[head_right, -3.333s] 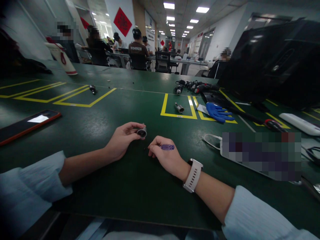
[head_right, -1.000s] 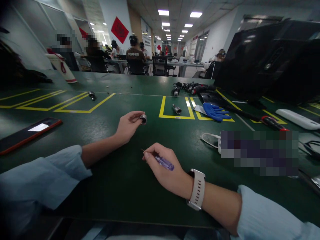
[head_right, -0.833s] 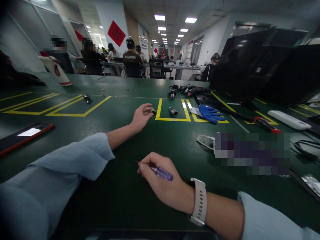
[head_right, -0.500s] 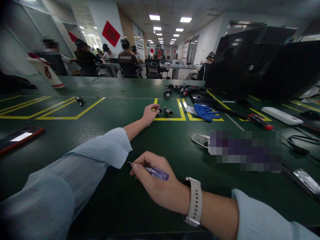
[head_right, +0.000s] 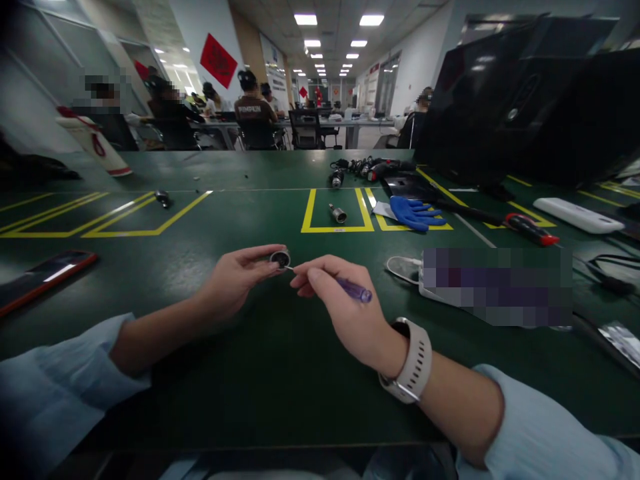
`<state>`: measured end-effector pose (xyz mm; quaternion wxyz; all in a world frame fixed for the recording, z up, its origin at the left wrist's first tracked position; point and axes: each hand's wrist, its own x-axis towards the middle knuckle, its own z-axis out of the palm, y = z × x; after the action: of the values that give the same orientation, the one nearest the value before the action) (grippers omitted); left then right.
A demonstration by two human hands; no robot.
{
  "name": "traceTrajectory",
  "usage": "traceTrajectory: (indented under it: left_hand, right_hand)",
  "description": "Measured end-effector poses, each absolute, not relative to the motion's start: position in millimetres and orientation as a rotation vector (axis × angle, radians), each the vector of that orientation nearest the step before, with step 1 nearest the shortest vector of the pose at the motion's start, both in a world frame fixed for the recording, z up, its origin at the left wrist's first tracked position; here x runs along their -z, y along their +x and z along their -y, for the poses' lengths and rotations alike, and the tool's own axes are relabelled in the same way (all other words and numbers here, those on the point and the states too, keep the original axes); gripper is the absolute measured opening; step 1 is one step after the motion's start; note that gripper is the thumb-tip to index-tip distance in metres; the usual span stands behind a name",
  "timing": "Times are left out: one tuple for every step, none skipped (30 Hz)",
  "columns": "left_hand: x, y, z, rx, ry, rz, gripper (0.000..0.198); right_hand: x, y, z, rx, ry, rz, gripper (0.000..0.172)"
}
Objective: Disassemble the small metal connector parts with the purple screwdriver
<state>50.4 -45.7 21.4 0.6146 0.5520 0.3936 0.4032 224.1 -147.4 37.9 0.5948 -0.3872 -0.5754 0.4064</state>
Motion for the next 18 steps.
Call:
traceTrajectory:
  left_hand:
    - [-23, 45, 53, -0.909, 1.270, -0.917, 0.040]
    - [-25, 42, 60, -0.895, 1.275, -0.918, 0.041]
    - [-26, 39, 65, -0.878, 1.284, -0.912, 0.042]
    - [-27, 36, 69, -0.865, 1.297, -0.901, 0.041]
    - [-28, 35, 71, -0.857, 1.314, -0.887, 0.041]
    - [-28, 34, 73, -0.855, 1.335, -0.874, 0.040]
    - [-28, 34, 75, -0.864, 1.360, -0.863, 0.039]
    - [-28, 34, 76, -0.879, 1.386, -0.855, 0.039]
    - [-28, 34, 76, -0.899, 1.410, -0.847, 0.038]
    - [-28, 34, 77, -0.918, 1.430, -0.844, 0.037]
    - [-28, 35, 77, -0.931, 1.446, -0.844, 0.037]
    - [-28, 35, 77, -0.940, 1.458, -0.845, 0.036]
    - [-28, 35, 78, -0.943, 1.470, -0.847, 0.036]
    - [-28, 35, 78, -0.945, 1.482, -0.849, 0.036]
    - [-27, 34, 78, -0.948, 1.498, -0.848, 0.035]
    - [-27, 34, 78, -0.951, 1.518, -0.844, 0.035]
    - [-27, 34, 78, -0.956, 1.539, -0.839, 0.034]
    - [-26, 33, 77, -0.962, 1.558, -0.833, 0.033]
  right_hand:
    - [-37, 223, 148, -0.941, -0.909, 1.359, 0.020]
    - [-37, 221, 149, -0.939, -0.924, 1.385, 0.018]
    - [-37, 219, 150, -0.938, -0.940, 1.412, 0.016]
    - [-37, 218, 151, -0.935, -0.961, 1.440, 0.014]
    - [-37, 217, 152, -0.925, -0.985, 1.471, 0.012]
    - [-37, 216, 152, -0.905, -1.010, 1.505, 0.011]
    - [-37, 215, 153, -0.877, -1.031, 1.541, 0.011]
    - [-37, 215, 153, -0.848, -1.049, 1.573, 0.011]
    - [-37, 215, 154, -0.822, -1.066, 1.600, 0.012]
    - [-37, 214, 154, -0.800, -1.080, 1.620, 0.013]
    - [-37, 214, 154, -0.783, -1.094, 1.635, 0.013]
    - [-37, 214, 154, -0.766, -1.112, 1.646, 0.013]
    - [-37, 214, 154, -0.748, -1.129, 1.657, 0.014]
    - [-37, 214, 154, -0.729, -1.143, 1.669, 0.013]
    - [-37, 214, 154, -0.710, -1.153, 1.683, 0.013]
    - [-36, 214, 154, -0.693, -1.157, 1.696, 0.013]
    - [-36, 213, 153, -0.679, -1.158, 1.708, 0.013]
    - [-36, 213, 153, -0.669, -1.158, 1.718, 0.013]
